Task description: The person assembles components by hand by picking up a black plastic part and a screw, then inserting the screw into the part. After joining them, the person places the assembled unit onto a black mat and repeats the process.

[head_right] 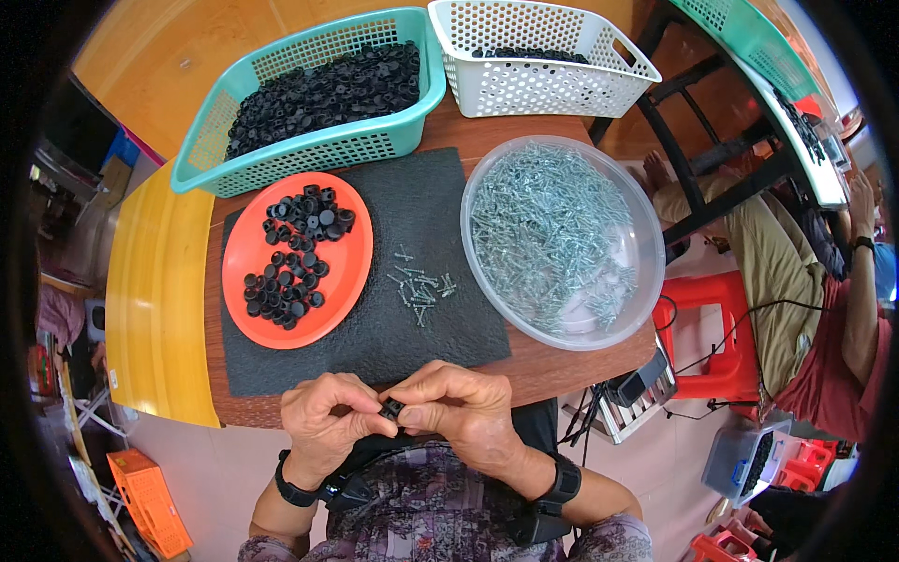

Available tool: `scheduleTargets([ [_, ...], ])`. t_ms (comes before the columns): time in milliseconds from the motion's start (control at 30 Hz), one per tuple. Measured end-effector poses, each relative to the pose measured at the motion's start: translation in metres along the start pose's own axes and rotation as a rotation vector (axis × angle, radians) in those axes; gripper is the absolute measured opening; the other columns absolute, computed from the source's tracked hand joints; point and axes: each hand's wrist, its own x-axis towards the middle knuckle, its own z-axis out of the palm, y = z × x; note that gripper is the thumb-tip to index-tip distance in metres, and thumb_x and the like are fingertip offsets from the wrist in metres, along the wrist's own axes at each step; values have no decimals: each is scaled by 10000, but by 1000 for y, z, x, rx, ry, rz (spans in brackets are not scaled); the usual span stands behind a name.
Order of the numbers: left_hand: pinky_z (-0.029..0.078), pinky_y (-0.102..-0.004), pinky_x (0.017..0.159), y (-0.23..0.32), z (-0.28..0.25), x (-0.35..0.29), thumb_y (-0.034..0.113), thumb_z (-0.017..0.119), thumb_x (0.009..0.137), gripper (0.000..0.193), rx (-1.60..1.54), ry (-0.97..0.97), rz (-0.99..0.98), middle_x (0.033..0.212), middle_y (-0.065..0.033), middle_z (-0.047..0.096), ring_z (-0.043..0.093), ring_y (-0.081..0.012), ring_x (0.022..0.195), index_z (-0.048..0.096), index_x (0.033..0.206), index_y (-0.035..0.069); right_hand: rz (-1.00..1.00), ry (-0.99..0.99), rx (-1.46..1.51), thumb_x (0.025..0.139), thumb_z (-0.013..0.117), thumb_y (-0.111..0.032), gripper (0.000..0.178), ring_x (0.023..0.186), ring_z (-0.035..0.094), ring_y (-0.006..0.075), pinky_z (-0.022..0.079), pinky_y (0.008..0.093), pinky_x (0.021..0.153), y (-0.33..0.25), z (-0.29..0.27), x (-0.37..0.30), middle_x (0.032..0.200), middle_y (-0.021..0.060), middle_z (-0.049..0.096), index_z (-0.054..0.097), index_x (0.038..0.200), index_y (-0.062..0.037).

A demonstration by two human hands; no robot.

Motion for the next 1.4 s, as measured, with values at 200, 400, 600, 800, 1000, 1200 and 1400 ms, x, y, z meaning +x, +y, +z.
scheduleTargets([
  [200, 441, -234, 449, -1, 2, -1, 299, 801, 675, 322, 32, 1, -36, 612, -25, 621, 596, -107, 508, 584, 704, 64, -12, -28, -131, 771, 652, 121, 179, 771, 642, 147, 564, 244, 664, -3, -4, 1, 977, 159, 651, 682, 932, 47],
  [400, 457, -223, 469, 1, 1, -2, 280, 808, 679, 310, -55, -20, -197, 637, -22, 644, 625, -102, 545, 596, 717, 57, 22, -14, -127, 781, 652, 107, 164, 757, 637, 140, 553, 230, 630, -3, -1, 1, 938, 139, 650, 678, 931, 49],
  [600, 489, -206, 502, 4, 7, -2, 231, 814, 686, 293, -147, 46, -297, 668, -39, 667, 631, -81, 581, 597, 730, 38, 21, 70, 140, 794, 644, 95, 150, 716, 631, 146, 550, 233, 615, 8, 1, -2, 917, 146, 643, 662, 940, 62],
  [800, 487, -206, 500, 6, 7, -3, 233, 812, 690, 299, -248, 50, -375, 649, -32, 653, 628, -78, 584, 593, 740, 35, -23, 57, 30, 796, 647, 91, 138, 717, 630, 152, 551, 249, 631, 6, 2, -1, 924, 164, 644, 657, 933, 75],
  [1000, 448, -217, 459, -5, 10, -5, 301, 797, 694, 339, -67, 49, -174, 634, -36, 643, 604, -88, 532, 572, 740, 51, -35, 42, 68, 798, 647, 85, 136, 741, 632, 151, 551, 248, 638, 7, 0, -2, 972, 185, 649, 661, 932, 67],
  [1200, 452, -222, 462, -5, 10, -4, 299, 792, 695, 358, -30, 55, -98, 633, -48, 641, 610, -99, 534, 541, 736, 48, -67, 22, -25, 799, 634, 105, 146, 760, 632, 143, 550, 242, 648, 9, -1, -3, 972, 179, 650, 664, 935, 61],
  [1400, 466, -239, 468, -1, 11, 2, 257, 760, 734, 310, -68, 110, -53, 653, -73, 647, 621, -125, 541, 592, 819, 11, -54, 37, 4, 801, 622, 120, 160, 763, 630, 143, 545, 238, 652, 6, 3, -3, 965, 169, 648, 664, 940, 54],
])
